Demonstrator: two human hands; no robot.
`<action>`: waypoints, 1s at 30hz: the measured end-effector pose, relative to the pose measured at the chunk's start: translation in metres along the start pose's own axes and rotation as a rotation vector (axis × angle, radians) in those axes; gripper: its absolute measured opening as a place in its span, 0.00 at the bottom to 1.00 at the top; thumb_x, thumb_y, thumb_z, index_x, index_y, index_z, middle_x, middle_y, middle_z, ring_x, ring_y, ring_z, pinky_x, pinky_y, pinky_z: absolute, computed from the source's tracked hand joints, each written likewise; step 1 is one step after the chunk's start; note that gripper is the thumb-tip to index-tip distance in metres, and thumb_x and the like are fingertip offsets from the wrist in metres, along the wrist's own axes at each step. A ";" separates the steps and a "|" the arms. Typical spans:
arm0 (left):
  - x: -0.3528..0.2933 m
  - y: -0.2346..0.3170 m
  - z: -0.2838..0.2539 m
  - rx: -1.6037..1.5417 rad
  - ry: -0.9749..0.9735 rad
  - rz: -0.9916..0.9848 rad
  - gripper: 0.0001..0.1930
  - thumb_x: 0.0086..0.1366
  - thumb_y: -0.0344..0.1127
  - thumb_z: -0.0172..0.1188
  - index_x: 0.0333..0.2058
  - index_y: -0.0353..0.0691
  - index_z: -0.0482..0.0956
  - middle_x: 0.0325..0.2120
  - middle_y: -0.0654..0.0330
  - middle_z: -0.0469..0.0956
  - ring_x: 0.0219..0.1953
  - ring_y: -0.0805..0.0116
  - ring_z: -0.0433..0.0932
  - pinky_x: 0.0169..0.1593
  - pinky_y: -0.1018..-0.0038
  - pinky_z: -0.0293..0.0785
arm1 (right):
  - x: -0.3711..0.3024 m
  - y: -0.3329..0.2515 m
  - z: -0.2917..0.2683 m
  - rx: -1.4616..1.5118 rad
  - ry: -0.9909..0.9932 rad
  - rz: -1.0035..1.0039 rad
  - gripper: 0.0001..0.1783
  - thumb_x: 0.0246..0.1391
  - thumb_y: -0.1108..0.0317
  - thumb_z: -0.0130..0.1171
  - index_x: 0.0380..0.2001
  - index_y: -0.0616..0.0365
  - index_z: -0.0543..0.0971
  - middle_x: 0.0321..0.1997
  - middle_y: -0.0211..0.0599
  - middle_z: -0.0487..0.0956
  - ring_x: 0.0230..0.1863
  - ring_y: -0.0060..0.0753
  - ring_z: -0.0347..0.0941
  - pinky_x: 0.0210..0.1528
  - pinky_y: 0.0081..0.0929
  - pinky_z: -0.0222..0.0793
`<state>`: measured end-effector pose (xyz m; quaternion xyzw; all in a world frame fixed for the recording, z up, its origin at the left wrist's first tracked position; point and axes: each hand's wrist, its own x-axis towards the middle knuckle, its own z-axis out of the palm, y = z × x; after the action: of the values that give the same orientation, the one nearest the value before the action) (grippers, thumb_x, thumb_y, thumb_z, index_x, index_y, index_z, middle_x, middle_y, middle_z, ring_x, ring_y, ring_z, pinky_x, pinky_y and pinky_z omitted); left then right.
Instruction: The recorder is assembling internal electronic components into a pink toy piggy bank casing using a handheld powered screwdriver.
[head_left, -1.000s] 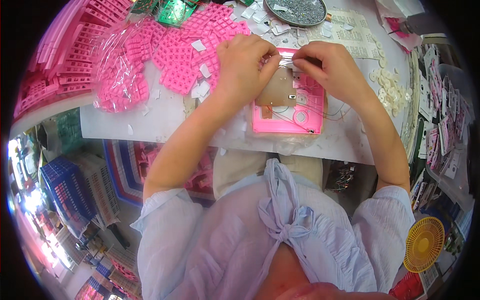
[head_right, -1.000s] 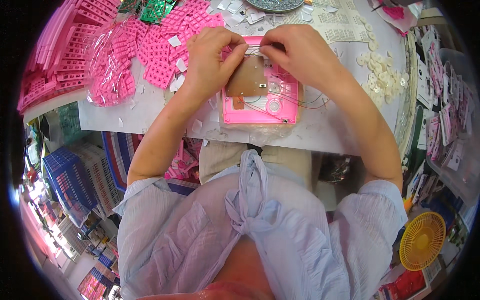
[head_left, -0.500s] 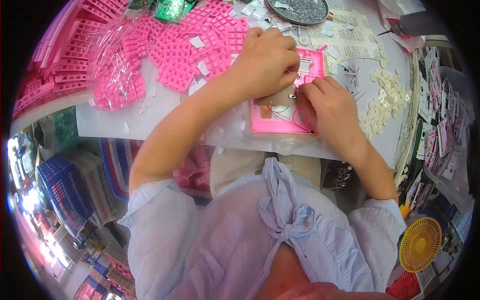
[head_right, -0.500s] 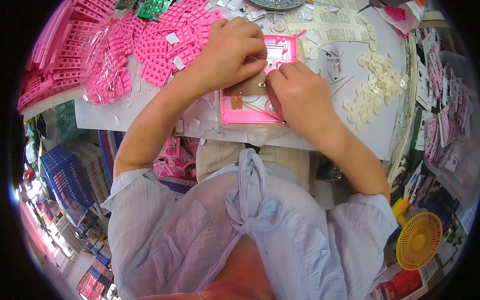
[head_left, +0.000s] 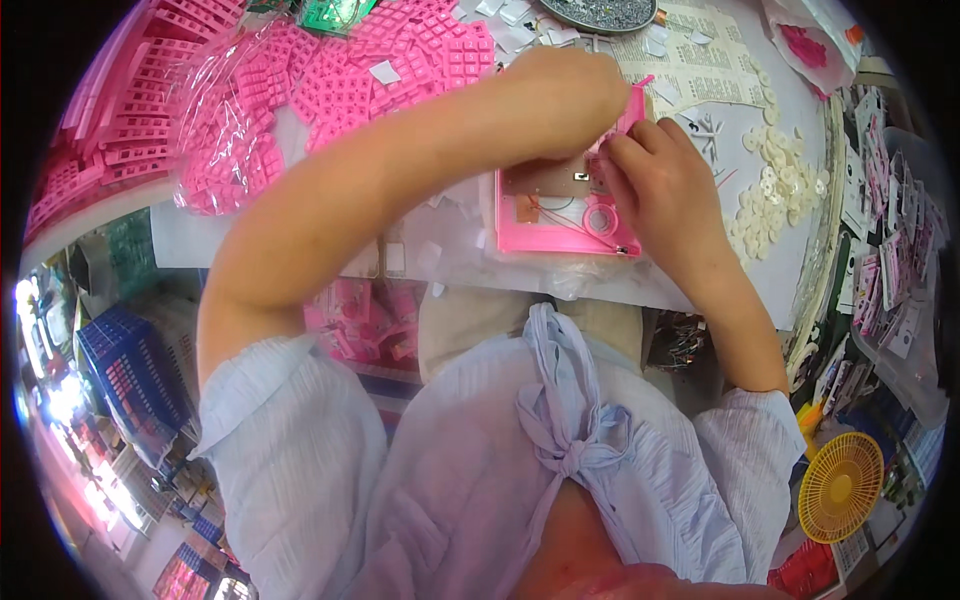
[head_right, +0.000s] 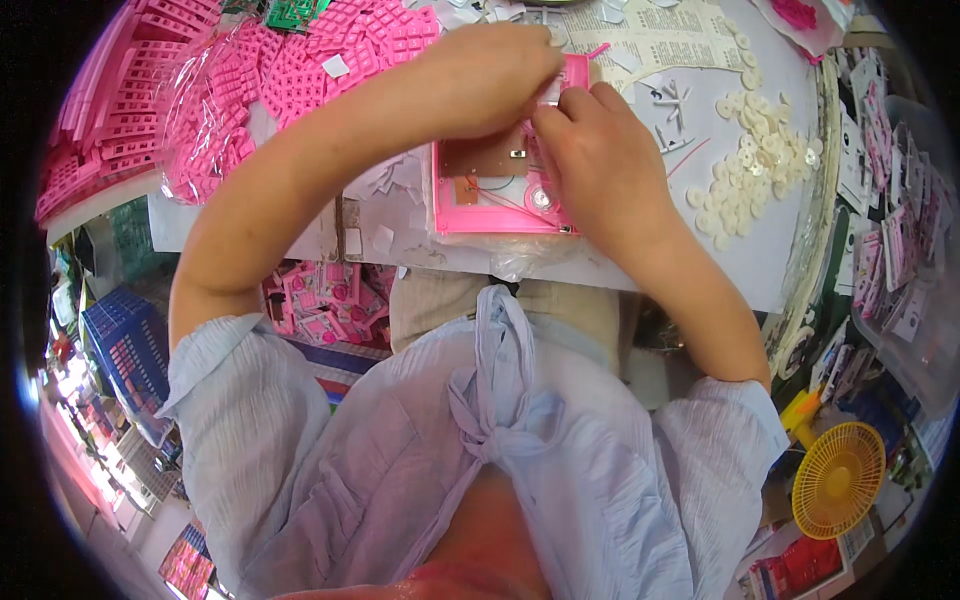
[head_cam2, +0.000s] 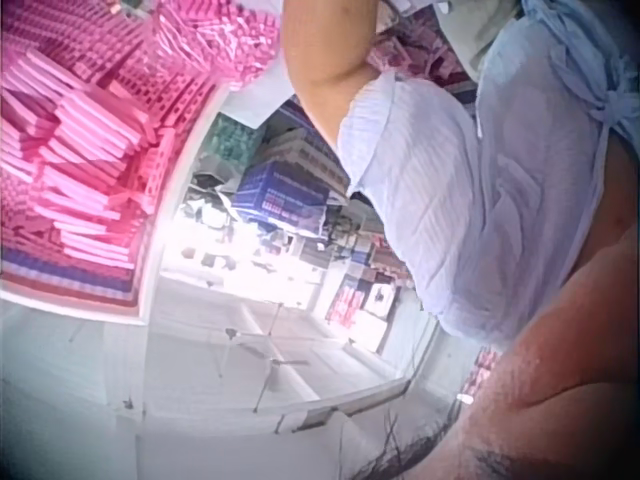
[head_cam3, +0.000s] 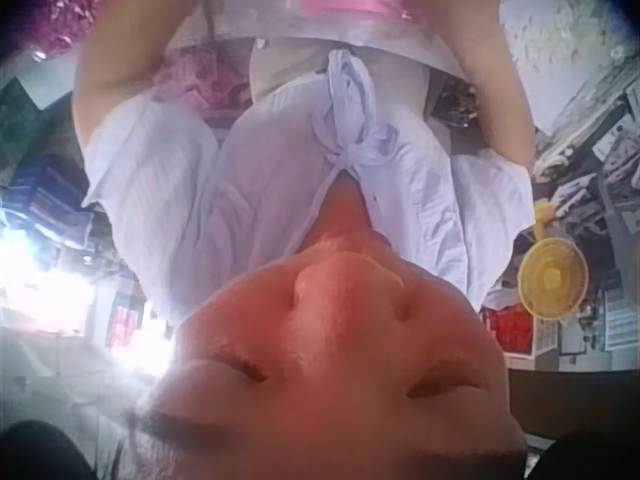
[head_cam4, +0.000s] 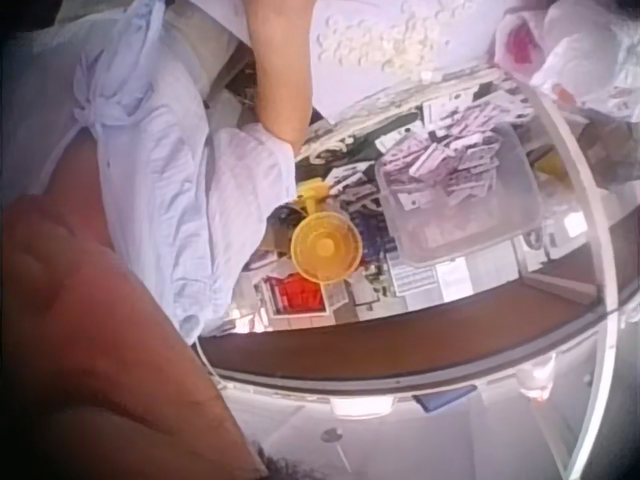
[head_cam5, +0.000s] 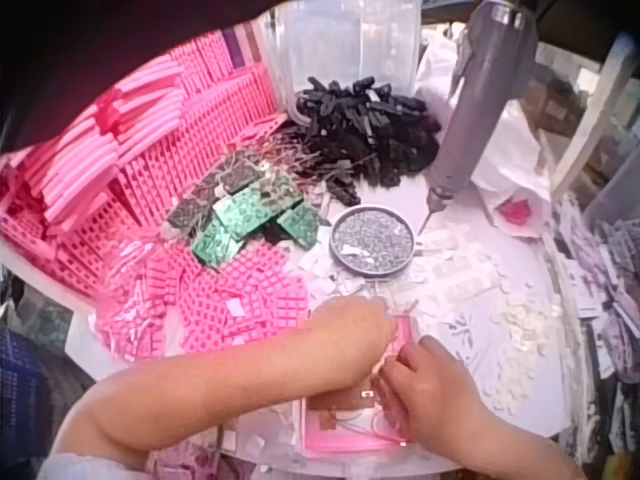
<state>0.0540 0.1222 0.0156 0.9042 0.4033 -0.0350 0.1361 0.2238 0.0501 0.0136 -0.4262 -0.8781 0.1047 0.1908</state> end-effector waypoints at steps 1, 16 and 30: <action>0.004 -0.003 -0.004 -0.028 -0.043 -0.047 0.10 0.54 0.37 0.69 0.34 0.40 0.86 0.37 0.53 0.83 0.40 0.52 0.83 0.41 0.59 0.80 | 0.002 0.001 -0.003 -0.014 -0.032 0.009 0.08 0.48 0.74 0.64 0.33 0.60 0.77 0.33 0.41 0.75 0.39 0.47 0.72 0.37 0.42 0.72; 0.002 -0.017 -0.011 -0.166 -0.103 -0.212 0.13 0.54 0.40 0.70 0.37 0.42 0.87 0.37 0.52 0.85 0.41 0.53 0.85 0.42 0.58 0.82 | 0.017 0.026 0.013 0.086 0.077 -0.001 0.07 0.48 0.70 0.68 0.33 0.57 0.83 0.43 0.33 0.79 0.48 0.47 0.70 0.50 0.39 0.72; -0.007 -0.021 -0.009 -0.206 -0.048 -0.081 0.11 0.58 0.41 0.66 0.36 0.42 0.86 0.33 0.52 0.84 0.39 0.52 0.84 0.41 0.57 0.80 | 0.043 0.055 -0.020 0.224 -0.419 -0.290 0.12 0.49 0.70 0.65 0.39 0.52 0.87 0.42 0.31 0.80 0.48 0.40 0.73 0.49 0.35 0.74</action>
<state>0.0330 0.1332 0.0209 0.8673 0.4376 -0.0206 0.2365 0.2474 0.1179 0.0231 -0.2415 -0.9331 0.2585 0.0641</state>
